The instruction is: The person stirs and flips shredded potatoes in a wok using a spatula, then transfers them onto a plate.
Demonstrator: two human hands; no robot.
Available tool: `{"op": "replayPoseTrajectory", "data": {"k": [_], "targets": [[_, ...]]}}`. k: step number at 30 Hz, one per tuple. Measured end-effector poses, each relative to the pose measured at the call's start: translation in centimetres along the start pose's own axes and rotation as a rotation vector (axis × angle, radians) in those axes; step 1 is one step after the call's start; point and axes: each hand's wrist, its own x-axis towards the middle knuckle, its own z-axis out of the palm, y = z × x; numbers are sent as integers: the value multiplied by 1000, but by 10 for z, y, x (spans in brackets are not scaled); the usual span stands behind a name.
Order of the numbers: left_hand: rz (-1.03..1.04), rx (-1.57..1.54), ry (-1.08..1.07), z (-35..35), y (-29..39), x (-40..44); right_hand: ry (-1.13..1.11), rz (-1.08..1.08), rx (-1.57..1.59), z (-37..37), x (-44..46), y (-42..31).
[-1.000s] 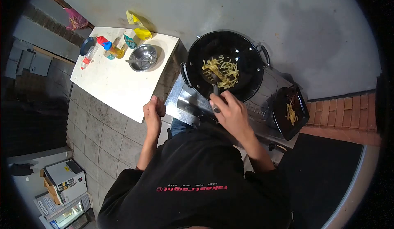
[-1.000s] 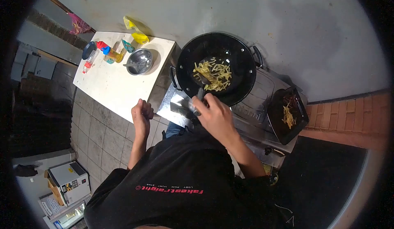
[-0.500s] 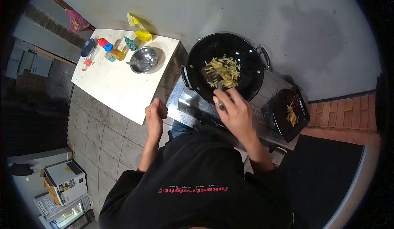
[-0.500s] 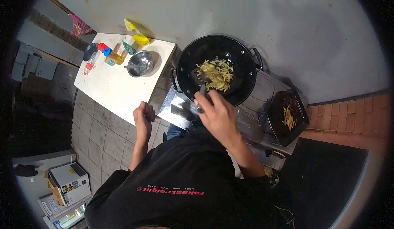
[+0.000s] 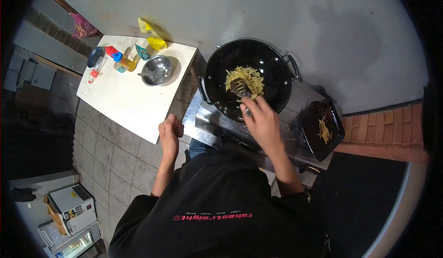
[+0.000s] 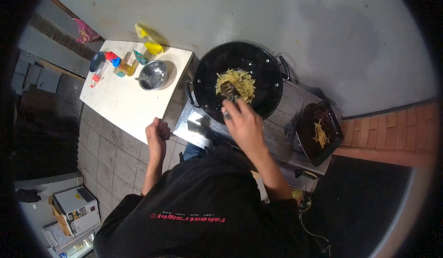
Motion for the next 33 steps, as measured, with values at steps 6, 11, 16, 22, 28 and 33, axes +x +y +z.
{"op": "replayPoseTrajectory", "data": {"k": [6, 11, 16, 22, 28, 33], "targets": [[-5, -4, 6, -1, 1, -1, 136, 196, 155, -20, 24, 0], [6, -10, -18, -1, -1, 0, 122, 60, 205, -12, 31, -11], [12, -7, 0, 0, 2, -1, 10, 107, 219, 3, 30, -17], [-1, -7, 24, -3, 1, -1, 20, 115, 86, 4, 42, 1], [2, -36, -6, -8, 2, -1, -143, -52, 177, -38, 72, 24], [23, -23, 18, -5, 3, 0, -261, -107, 158, -51, 110, 37]]}}
